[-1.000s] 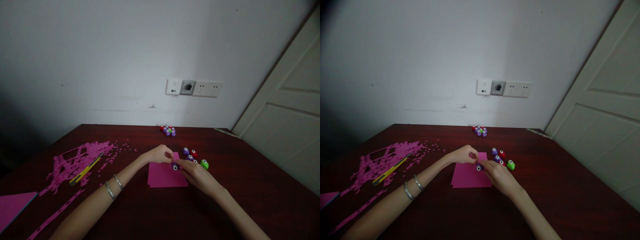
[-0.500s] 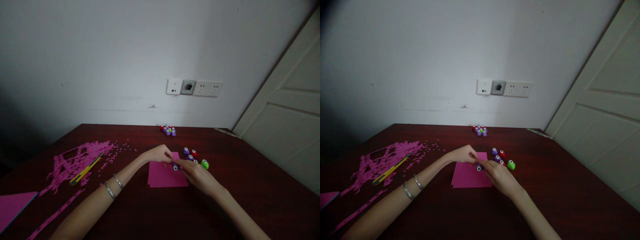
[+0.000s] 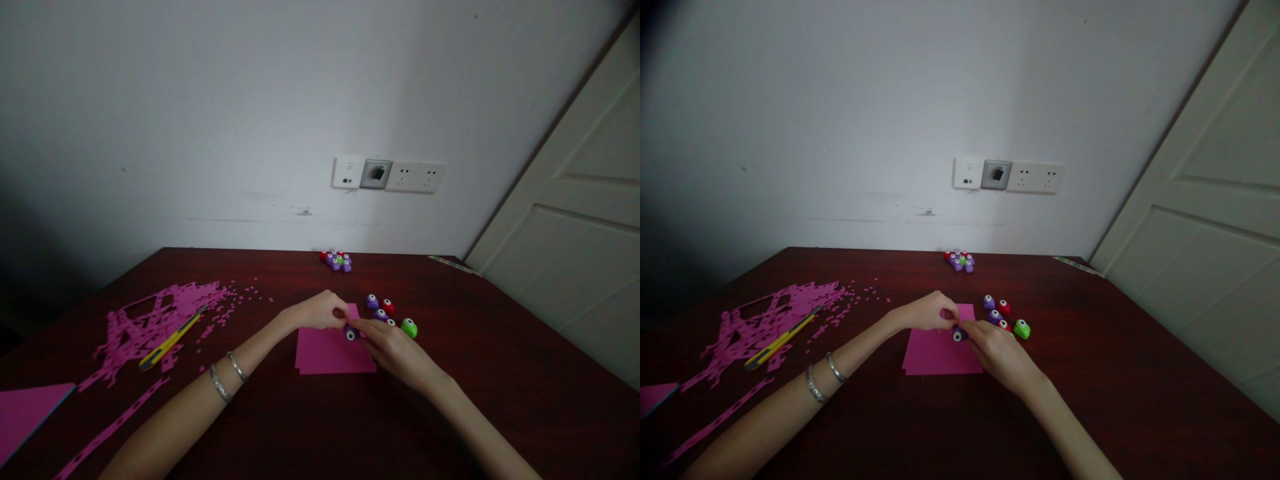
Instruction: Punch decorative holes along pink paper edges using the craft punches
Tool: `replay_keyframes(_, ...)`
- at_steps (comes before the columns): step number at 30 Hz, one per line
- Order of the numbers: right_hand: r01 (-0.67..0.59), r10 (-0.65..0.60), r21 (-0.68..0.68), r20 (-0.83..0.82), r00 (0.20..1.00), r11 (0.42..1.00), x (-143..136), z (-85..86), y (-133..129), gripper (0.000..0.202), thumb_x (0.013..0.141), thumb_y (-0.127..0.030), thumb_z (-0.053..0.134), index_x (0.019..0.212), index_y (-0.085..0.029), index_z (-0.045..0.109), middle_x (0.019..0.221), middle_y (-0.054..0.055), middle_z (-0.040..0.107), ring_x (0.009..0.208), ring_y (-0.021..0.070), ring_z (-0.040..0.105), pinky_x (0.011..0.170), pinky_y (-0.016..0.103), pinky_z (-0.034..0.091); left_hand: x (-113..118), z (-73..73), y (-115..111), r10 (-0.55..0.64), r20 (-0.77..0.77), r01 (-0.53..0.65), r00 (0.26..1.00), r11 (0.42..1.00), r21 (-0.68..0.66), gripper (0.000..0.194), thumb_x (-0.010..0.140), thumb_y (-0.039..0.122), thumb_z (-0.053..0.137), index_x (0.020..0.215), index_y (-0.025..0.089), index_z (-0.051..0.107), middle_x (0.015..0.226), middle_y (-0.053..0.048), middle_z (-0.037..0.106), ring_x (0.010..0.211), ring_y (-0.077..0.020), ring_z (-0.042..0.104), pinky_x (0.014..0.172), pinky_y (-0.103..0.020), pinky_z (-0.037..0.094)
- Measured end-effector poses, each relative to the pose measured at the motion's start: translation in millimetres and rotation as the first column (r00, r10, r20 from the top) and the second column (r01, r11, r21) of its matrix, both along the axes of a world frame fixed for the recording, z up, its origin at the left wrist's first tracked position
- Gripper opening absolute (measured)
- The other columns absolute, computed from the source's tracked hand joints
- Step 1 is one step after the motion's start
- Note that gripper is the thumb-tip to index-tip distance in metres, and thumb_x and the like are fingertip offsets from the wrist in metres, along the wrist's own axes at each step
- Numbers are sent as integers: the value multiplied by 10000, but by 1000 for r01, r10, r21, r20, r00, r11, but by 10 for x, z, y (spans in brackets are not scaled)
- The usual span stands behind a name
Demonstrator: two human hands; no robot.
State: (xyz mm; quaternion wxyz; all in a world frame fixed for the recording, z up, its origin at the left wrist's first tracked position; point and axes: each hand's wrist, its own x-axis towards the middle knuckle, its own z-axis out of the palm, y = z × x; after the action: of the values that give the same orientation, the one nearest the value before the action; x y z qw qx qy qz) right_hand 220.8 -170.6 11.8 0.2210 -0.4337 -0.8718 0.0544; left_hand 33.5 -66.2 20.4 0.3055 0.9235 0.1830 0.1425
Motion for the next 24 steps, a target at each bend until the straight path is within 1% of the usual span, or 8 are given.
replay_keyframes(5,3,-3,-5,-24,1000,1000,-2,7,-6,342,884,-158,413,1208,-179,519,1116,108,624,959,214,609,817,370,511,-29,-55,48,17,65,-10,998,995,-99,174,712,138,552,825,136,684,729,-17,665,646,-91,561,636,-202,410)
replay_keyframes(9,14,-17,-35,-75,997,999,14,-4,9,314,863,-173,444,1151,-196,565,1084,90,640,942,217,612,815,366,502,-78,-73,149,115,79,-102,990,983,-154,169,709,150,537,814,120,666,725,-28,659,631,-95,563,607,-204,411)
replay_keyframes(13,128,-200,-237,-314,928,963,2,28,36,275,802,-268,551,1053,-181,621,903,61,689,765,187,644,673,290,529,-187,-46,260,224,-40,-225,974,974,-22,178,727,169,504,796,125,662,725,-36,658,654,-112,574,622,-216,404)
replay_keyframes(15,153,-355,-477,-369,859,865,-10,54,48,258,761,-298,595,967,-151,643,784,46,690,679,166,642,598,255,531,-243,-36,283,283,-163,-266,945,957,117,172,723,191,513,784,141,666,761,-47,659,693,-133,577,639,-230,400)
replay_keyframes(17,139,-472,-698,-309,826,702,-12,67,56,231,723,-317,632,855,-129,654,686,32,672,609,145,629,553,237,531,-283,-39,278,354,-257,-295,899,924,242,179,721,248,544,810,154,667,840,-72,650,773,-173,574,658,-252,399)
replay_keyframes(19,119,-518,-820,-234,822,560,0,54,62,231,697,-334,661,786,-121,646,624,20,652,554,119,608,526,221,528,-303,-51,260,401,-314,-305,861,900,311,243,710,325,588,871,159,662,930,-100,623,873,-219,549,690,-277,402)
replay_keyframes(21,105,-528,-863,-202,825,494,22,19,68,252,681,-358,683,761,-124,632,607,18,646,549,106,604,527,207,525,-312,-68,242,411,-355,-304,840,897,321,371,675,414,635,943,156,645,985,-123,588,934,-258,516,718,-304,404)
replay_keyframes(24,128,-543,-882,-160,825,454,51,-42,79,295,667,-402,698,737,-131,606,596,19,642,530,95,596,508,196,521,-322,-94,233,408,-407,-294,817,903,314,569,611,522,669,1027,139,611,1016,-153,545,961,-306,478,729,-348,408)
